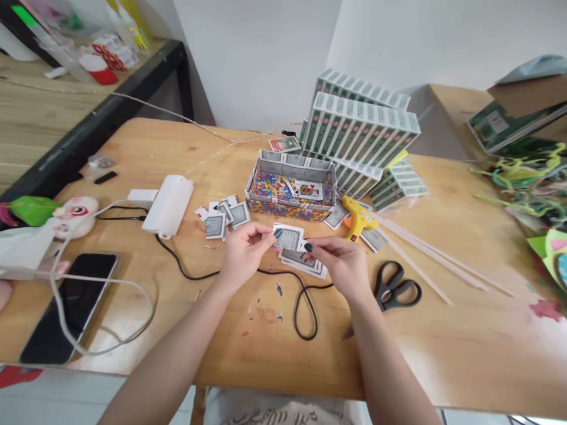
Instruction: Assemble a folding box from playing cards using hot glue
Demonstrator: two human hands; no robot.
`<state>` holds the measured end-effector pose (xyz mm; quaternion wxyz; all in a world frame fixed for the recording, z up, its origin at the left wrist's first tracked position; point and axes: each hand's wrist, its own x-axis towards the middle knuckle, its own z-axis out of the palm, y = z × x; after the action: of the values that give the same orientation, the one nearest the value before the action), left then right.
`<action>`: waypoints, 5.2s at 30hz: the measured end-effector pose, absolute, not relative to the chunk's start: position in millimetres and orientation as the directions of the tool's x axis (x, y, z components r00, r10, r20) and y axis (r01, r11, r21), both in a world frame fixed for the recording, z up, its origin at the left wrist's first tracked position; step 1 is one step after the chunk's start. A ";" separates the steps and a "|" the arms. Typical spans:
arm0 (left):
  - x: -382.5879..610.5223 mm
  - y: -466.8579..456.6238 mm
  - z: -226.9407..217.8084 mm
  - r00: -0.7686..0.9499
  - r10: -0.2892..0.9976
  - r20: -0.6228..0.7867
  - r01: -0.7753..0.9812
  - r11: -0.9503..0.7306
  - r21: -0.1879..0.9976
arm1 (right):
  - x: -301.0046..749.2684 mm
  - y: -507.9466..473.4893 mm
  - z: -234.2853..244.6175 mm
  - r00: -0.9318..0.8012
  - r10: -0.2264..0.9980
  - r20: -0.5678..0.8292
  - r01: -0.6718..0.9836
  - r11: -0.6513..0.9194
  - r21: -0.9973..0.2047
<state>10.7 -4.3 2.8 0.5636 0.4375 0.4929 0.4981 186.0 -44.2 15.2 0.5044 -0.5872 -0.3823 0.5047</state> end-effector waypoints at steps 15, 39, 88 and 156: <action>14.3 -5.1 1.3 -0.021 0.997 -0.069 -0.105 0.066 0.992 | 192.9 -40.9 14.5 0.129 0.965 -0.226 0.034 -0.232 -0.972; 19.9 -14.3 1.5 0.441 0.832 -0.336 -0.003 0.375 0.927 | 190.3 -39.6 7.6 0.064 0.969 -0.239 0.076 -0.244 -0.967; 24.6 -17.0 -0.7 0.232 0.959 -0.163 -0.050 0.179 0.983 | 185.4 -39.8 6.9 0.126 0.957 -0.263 -0.146 -0.244 -0.959; 22.8 -18.7 1.8 0.032 0.983 -0.180 -0.165 0.183 0.969 | 178.4 -42.7 12.8 0.173 0.949 -0.262 -0.244 -0.217 -0.945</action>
<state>22.8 -18.7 1.8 0.5881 0.4125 0.4957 0.4882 178.4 -42.7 12.8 0.5362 -0.5467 -0.3228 0.5563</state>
